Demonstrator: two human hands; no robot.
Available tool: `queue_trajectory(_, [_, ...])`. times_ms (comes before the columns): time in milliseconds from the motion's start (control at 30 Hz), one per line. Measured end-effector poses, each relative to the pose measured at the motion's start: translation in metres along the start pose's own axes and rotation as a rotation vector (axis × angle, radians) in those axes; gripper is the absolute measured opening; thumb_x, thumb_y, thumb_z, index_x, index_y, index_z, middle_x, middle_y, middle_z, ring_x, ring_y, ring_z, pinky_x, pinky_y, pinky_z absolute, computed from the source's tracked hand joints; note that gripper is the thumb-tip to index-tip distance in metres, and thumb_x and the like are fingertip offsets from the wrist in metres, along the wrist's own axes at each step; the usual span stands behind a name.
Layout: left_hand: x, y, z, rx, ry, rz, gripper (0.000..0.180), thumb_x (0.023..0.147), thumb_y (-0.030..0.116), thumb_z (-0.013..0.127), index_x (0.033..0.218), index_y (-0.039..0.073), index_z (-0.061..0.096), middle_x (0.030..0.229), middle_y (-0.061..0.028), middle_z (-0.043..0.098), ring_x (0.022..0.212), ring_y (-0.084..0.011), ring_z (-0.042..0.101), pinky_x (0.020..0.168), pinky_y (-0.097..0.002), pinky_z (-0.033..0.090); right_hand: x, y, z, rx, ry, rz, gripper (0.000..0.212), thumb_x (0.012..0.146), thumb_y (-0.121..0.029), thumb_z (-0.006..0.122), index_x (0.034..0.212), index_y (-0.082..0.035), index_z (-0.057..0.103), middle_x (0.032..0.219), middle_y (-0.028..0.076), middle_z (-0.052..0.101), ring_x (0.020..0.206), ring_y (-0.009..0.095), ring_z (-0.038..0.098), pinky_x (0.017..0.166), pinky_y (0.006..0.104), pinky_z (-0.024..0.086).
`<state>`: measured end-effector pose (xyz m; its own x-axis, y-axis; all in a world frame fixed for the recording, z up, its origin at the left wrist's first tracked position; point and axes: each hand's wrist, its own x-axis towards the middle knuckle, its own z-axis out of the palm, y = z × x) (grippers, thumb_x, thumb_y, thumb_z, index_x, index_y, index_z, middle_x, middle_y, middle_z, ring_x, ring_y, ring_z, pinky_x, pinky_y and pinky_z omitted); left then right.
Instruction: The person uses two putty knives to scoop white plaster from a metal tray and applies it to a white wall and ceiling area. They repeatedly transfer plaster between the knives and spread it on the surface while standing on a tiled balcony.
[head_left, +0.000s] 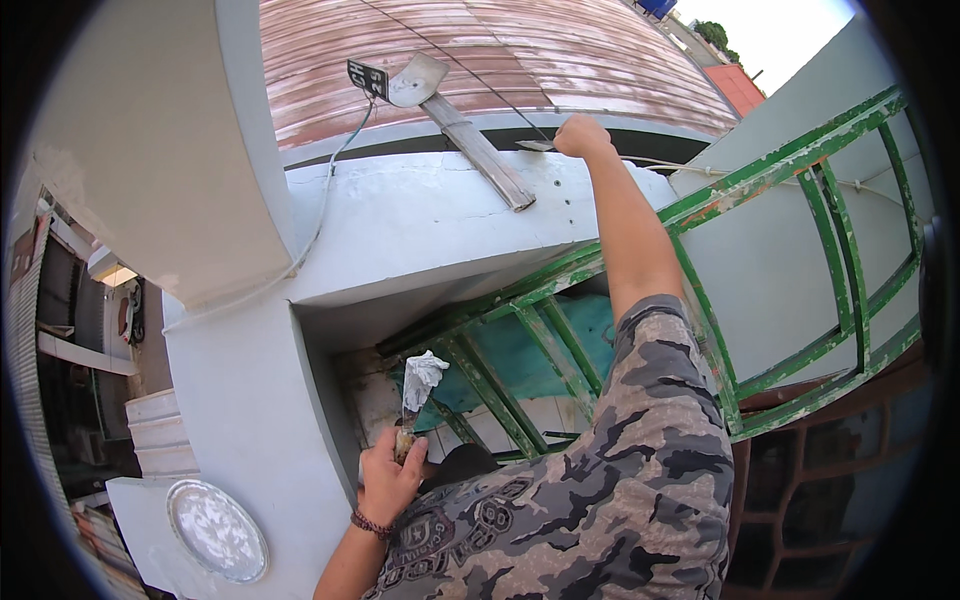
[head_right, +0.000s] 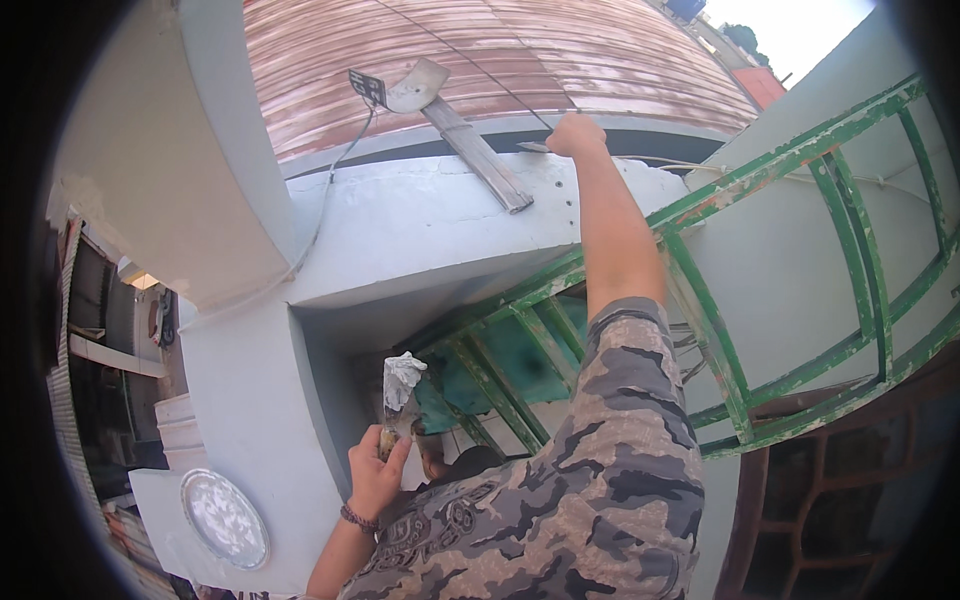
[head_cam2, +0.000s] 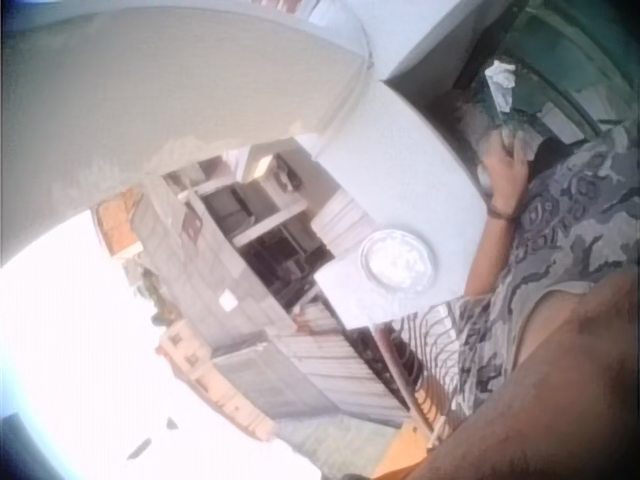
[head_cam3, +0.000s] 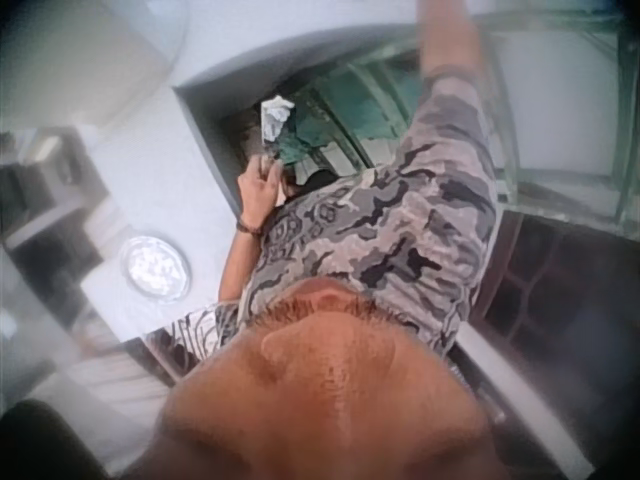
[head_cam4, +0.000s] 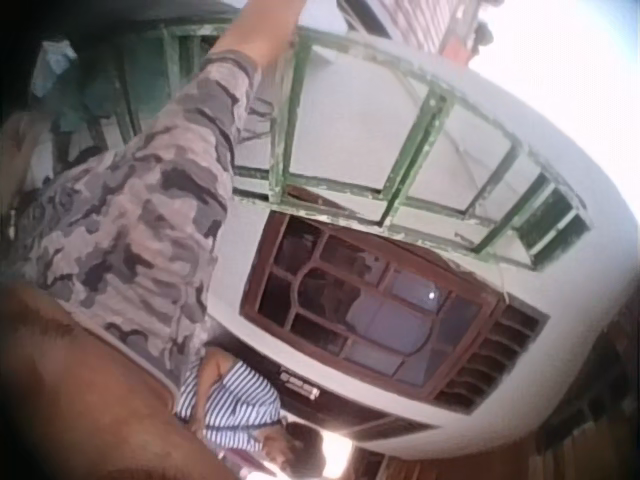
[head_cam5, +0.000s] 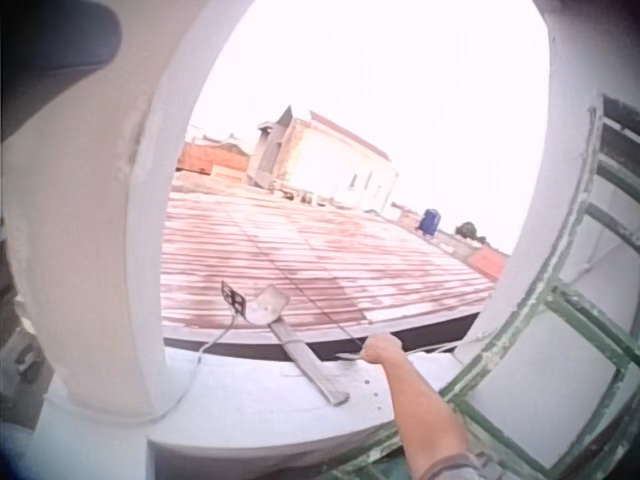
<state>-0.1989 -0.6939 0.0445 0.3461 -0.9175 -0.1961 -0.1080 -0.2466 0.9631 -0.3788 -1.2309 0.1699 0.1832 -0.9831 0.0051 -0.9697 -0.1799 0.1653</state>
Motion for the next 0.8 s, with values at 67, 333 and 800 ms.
queue_trajectory(67, [-0.001,-0.004,0.0,0.013,0.007,0.015,0.023,0.085,0.017,0.07,0.086,-0.002,0.058,0.061,-0.007,0.057,0.053,-0.011,0.048,0.052,-0.0286,0.043,-0.001,-0.014,-0.006,-0.037,-0.007,-0.002,0.034,0.078,-0.018,0.059,0.107,-0.003,0.069,0.113,0.019,0.066,0.107,0.033,0.063,0.09,0.0417,0.051])
queue_trajectory(333, [0.001,-0.01,0.003,0.032,0.028,0.054,0.022,0.085,0.016,0.07,0.086,-0.002,0.057,0.059,-0.0069,0.056,0.053,-0.0102,0.048,0.051,-0.0278,0.042,-0.026,-0.035,-0.052,-0.201,-0.111,-0.096,0.032,0.077,-0.017,0.057,0.102,-0.003,0.07,0.109,0.015,0.068,0.103,0.032,0.065,0.087,0.0417,0.052])
queue_trajectory(800, [-0.002,-0.003,0.003,-0.021,0.009,0.041,0.02,0.085,0.014,0.069,0.088,-0.002,0.058,0.062,-0.0058,0.057,0.056,-0.0095,0.048,0.054,-0.0273,0.043,-0.107,0.007,0.087,-0.108,-0.105,-0.283,0.033,0.078,-0.012,0.057,0.106,0.003,0.065,0.105,0.024,0.064,0.099,0.036,0.063,0.085,0.043,0.052])
